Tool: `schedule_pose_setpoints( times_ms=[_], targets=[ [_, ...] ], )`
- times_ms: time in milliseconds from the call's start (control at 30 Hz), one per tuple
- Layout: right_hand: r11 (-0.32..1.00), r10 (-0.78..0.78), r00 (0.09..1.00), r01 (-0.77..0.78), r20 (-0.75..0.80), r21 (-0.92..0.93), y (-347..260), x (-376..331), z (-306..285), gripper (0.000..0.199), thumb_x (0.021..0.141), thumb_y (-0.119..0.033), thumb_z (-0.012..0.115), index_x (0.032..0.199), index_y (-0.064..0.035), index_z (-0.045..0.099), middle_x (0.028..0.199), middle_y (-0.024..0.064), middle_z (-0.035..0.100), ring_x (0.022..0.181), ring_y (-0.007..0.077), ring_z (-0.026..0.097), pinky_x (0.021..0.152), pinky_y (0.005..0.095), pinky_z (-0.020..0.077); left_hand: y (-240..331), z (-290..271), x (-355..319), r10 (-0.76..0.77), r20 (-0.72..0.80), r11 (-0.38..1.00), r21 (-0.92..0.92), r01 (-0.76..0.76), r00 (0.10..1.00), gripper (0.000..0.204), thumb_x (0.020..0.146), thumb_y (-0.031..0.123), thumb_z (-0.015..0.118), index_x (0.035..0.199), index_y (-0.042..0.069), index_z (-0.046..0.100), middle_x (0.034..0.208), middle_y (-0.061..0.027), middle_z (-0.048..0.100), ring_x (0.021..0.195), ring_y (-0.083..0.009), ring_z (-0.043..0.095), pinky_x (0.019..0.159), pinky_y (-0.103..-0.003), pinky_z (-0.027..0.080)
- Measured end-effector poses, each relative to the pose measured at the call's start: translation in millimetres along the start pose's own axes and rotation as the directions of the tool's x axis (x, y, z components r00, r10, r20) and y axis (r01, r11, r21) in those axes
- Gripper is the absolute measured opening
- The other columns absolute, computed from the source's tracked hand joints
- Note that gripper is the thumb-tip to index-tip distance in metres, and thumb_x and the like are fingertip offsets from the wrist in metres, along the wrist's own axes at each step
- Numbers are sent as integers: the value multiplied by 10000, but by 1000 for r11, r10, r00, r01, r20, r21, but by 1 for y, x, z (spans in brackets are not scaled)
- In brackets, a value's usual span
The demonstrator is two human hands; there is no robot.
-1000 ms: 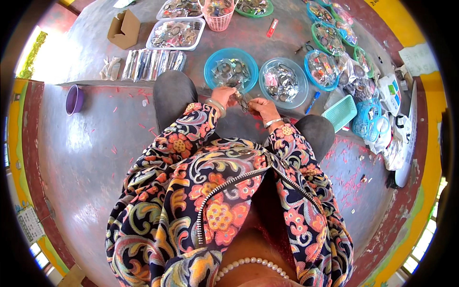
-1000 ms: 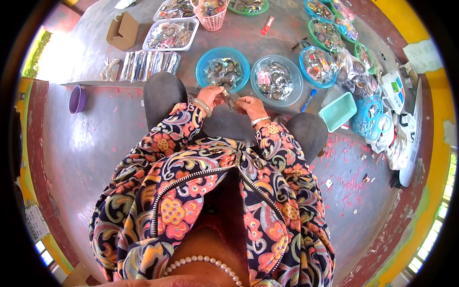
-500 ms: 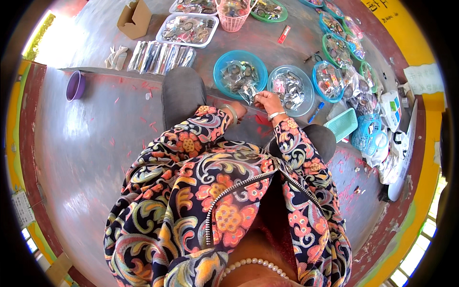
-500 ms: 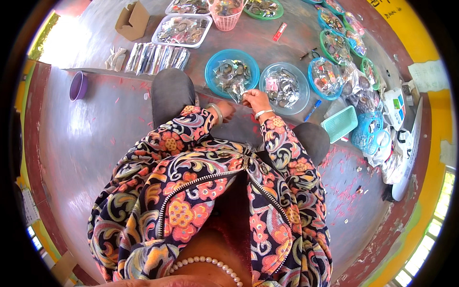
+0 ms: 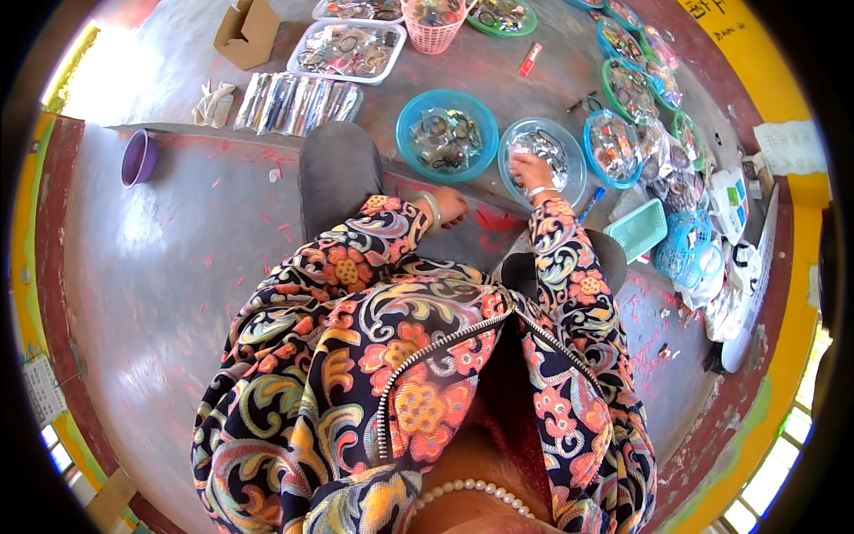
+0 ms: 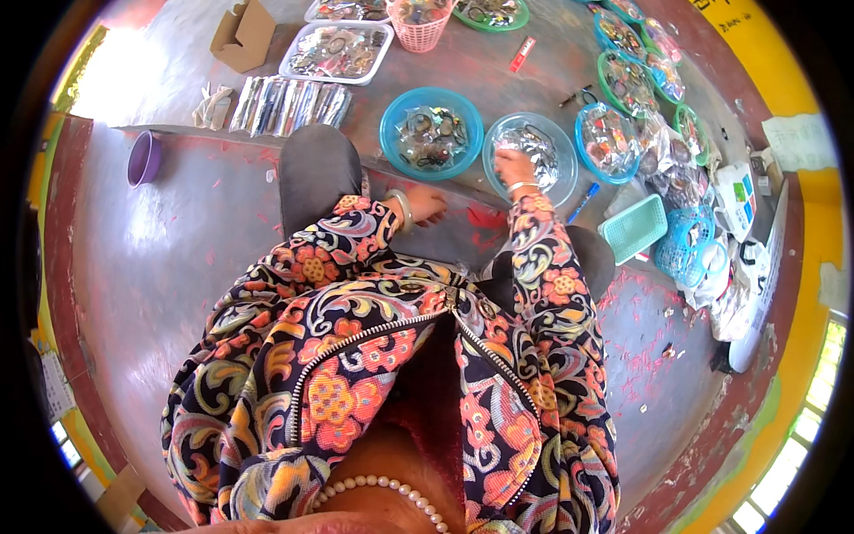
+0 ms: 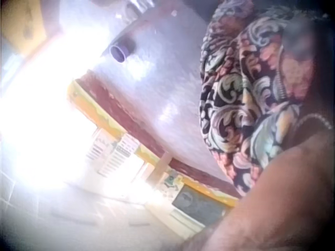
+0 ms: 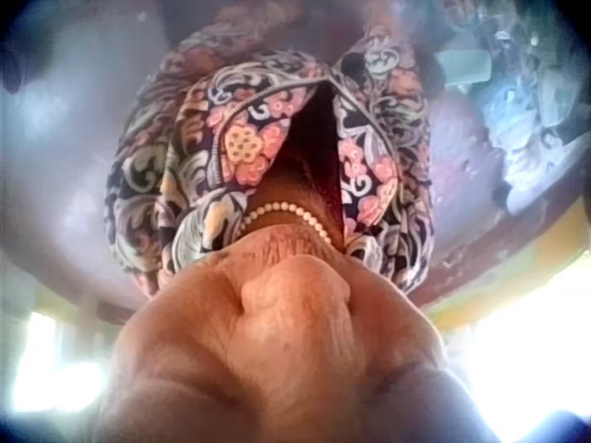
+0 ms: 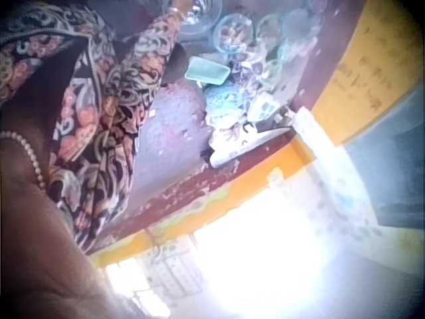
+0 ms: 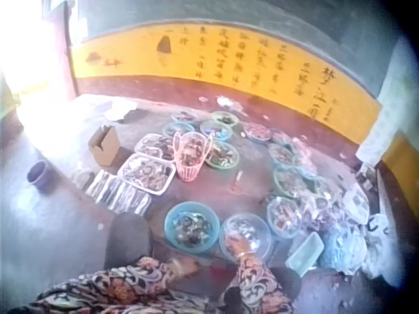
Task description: The person sits on the floor and repeatedly picks up small jewelry items from blue bowls, places them into clear plastic bags, and sets the packaged items aside. The task involves handling various small accessories and organizing them into individual bags.
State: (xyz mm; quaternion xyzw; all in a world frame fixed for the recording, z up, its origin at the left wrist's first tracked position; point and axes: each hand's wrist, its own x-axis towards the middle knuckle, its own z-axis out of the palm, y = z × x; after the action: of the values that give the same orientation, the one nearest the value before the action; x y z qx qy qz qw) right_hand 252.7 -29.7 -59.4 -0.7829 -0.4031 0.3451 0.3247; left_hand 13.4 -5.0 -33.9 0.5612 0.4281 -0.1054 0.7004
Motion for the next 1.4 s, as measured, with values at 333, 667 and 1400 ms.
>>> schedule_pose_setpoints(
  times_ms=[333,667,1400],
  targets=[
    [697,601,774,-388,-197,603,105,1,-72,201,722,-149,567,877,-22,584,718,110,608,573,220,587,447,299,432,5,0,6,155,-271,956,282,-76,950,226,740,196,491,866,55,615,800,-122,616,702,-242,592,639,-334,464],
    [643,442,864,-493,-242,-587,53,-19,-35,407,716,-300,537,1082,-124,512,1127,139,510,1080,309,455,884,419,361,-4,-30,17,81,-827,995,98,1,556,387,672,157,511,1008,-32,483,998,-261,520,954,-388,492,811,-410,400],
    [674,285,907,-419,-309,-608,36,-29,-21,584,645,-416,623,1111,-90,489,1120,164,508,1071,327,453,897,399,352,-12,-28,26,447,-465,880,382,-283,764,267,743,168,480,928,8,586,966,-155,584,918,-284,550,789,-339,423]
  ],
)
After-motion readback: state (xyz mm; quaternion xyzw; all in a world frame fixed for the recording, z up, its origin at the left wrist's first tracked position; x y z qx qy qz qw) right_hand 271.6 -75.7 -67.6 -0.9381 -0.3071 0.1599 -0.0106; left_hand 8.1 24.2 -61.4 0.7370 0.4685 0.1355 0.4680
